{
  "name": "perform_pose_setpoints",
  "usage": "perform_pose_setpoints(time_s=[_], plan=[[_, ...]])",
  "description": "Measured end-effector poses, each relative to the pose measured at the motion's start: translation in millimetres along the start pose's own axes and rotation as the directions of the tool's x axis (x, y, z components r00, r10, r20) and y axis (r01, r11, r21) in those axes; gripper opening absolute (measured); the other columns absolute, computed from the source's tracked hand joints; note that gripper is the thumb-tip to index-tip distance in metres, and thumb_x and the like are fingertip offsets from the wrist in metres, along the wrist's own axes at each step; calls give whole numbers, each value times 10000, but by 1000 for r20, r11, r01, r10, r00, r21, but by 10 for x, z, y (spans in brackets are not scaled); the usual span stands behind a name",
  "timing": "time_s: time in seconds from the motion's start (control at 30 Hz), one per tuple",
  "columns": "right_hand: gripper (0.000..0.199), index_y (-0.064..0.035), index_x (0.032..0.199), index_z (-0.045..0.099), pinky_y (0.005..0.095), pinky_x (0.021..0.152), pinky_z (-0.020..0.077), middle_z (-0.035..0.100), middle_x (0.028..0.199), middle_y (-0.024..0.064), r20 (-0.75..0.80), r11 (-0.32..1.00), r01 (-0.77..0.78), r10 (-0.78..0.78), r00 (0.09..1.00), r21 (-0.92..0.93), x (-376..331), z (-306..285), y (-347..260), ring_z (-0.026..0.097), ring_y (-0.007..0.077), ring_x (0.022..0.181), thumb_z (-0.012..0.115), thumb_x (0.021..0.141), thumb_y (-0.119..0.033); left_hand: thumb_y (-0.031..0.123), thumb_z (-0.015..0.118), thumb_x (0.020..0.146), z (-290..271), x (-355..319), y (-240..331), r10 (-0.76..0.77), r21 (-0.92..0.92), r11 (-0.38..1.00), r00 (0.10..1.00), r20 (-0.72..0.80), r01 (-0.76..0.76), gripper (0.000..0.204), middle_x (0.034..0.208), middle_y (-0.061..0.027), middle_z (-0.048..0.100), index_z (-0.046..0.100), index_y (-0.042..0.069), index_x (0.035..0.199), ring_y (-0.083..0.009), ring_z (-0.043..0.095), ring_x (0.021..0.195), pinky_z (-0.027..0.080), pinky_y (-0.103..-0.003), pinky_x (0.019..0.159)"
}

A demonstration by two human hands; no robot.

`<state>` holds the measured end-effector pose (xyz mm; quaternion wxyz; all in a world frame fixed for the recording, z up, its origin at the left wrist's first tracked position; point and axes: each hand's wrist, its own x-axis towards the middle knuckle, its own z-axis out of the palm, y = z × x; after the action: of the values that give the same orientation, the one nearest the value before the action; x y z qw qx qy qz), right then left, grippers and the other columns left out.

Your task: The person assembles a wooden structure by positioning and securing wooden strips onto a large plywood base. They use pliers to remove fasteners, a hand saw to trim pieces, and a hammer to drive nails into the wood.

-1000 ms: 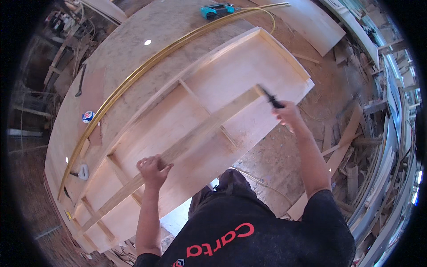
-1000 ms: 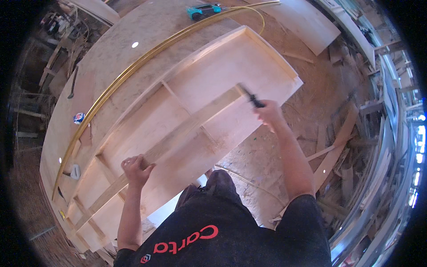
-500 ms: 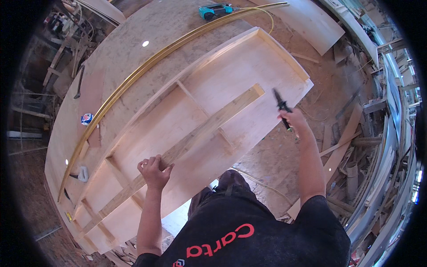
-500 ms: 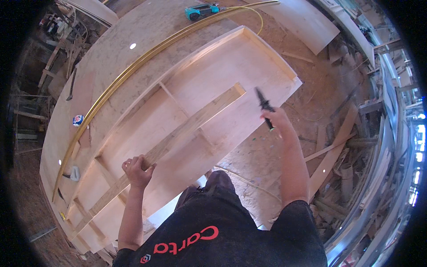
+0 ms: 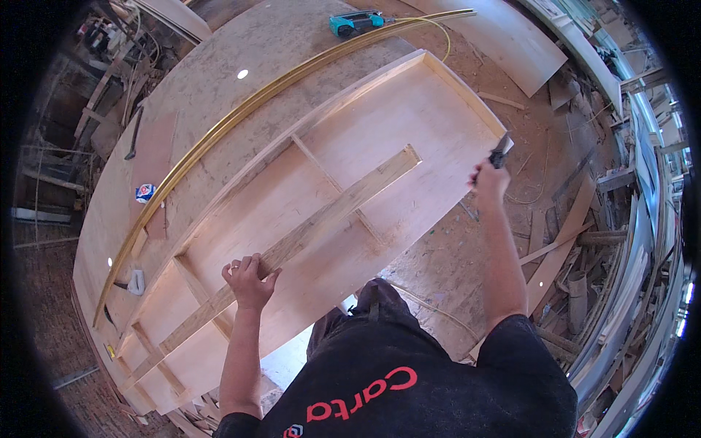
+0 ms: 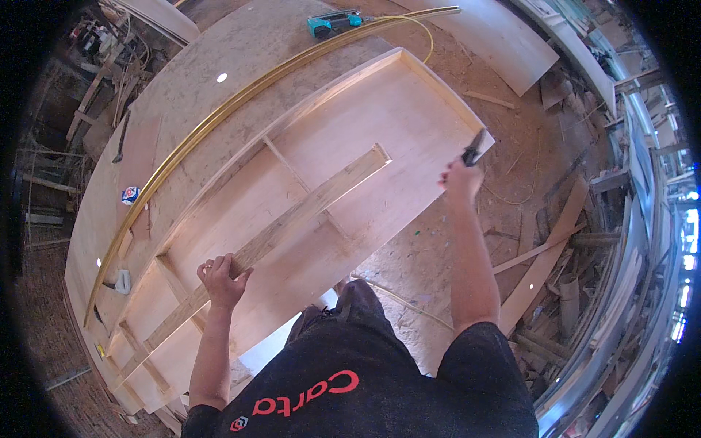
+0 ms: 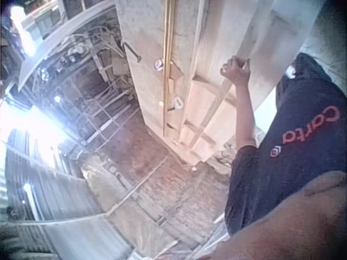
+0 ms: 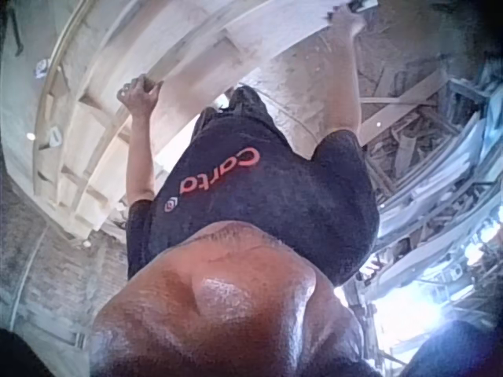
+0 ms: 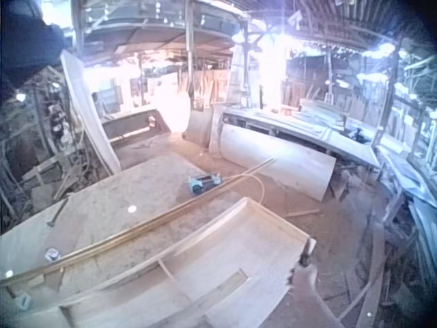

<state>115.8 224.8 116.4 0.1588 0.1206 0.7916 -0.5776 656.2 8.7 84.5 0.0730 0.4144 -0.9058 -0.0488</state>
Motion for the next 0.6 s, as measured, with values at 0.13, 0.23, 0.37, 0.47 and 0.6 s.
perform_pose_setpoints(time_s=[0.13, 0.23, 0.37, 0.47, 0.6], plan=[[255, 17, 1030, 723, 426, 767, 529, 692, 788, 118, 947, 256, 931, 253, 196, -261, -1268, 82, 77, 681, 245, 800, 661, 973, -224, 488, 887, 686, -82, -33, -1, -9, 22, 1000, 1000, -14, 9, 607, 1014, -44, 685, 708, 109, 1125, -284, 609, 1041, 325, -532, 1039], [317, -53, 1134, 744, 438, 714, 541, 727, 819, 183, 944, 547, 785, 28, 330, -291, -1525, 41, 219, 717, 229, 783, 673, 934, -289, 478, 888, 689, -100, -8, 29, -23, 47, 999, 1000, 17, 22, 597, 1032, -41, 691, 711, 116, 1128, -283, 612, 1055, 321, -537, 1049], [241, -30, 889, 755, 317, 561, 439, 665, 722, -4, 599, 692, 491, -106, 794, -529, -919, 11, 168, 565, 107, 629, 725, 942, -263, 472, 891, 688, -116, 7, 30, -35, 6, 999, 999, 9, 35, 591, 1058, -44, 702, 715, 125, 1133, -289, 610, 1075, 321, -538, 1049], [261, -12, 890, 742, 311, 580, 443, 669, 739, -2, 549, 775, 444, -152, 822, -450, -635, -72, 148, 568, 102, 639, 718, 944, -266, 487, 892, 685, -79, -27, 55, -51, -12, 999, 998, 28, 51, 602, 1073, -47, 711, 719, 134, 1140, -292, 611, 1098, 317, -540, 1051], [216, -18, 960, 722, 279, 598, 431, 687, 800, -2, 666, 831, 445, -126, 736, -335, -721, -13, 262, 568, 82, 669, 707, 946, -233, 507, 896, 672, -151, 23, 32, -139, 24, 990, 981, 134, 137, 710, 1244, -69, 671, 689, 182, 1268, -306, 567, 1235, 263, -588, 1131]])
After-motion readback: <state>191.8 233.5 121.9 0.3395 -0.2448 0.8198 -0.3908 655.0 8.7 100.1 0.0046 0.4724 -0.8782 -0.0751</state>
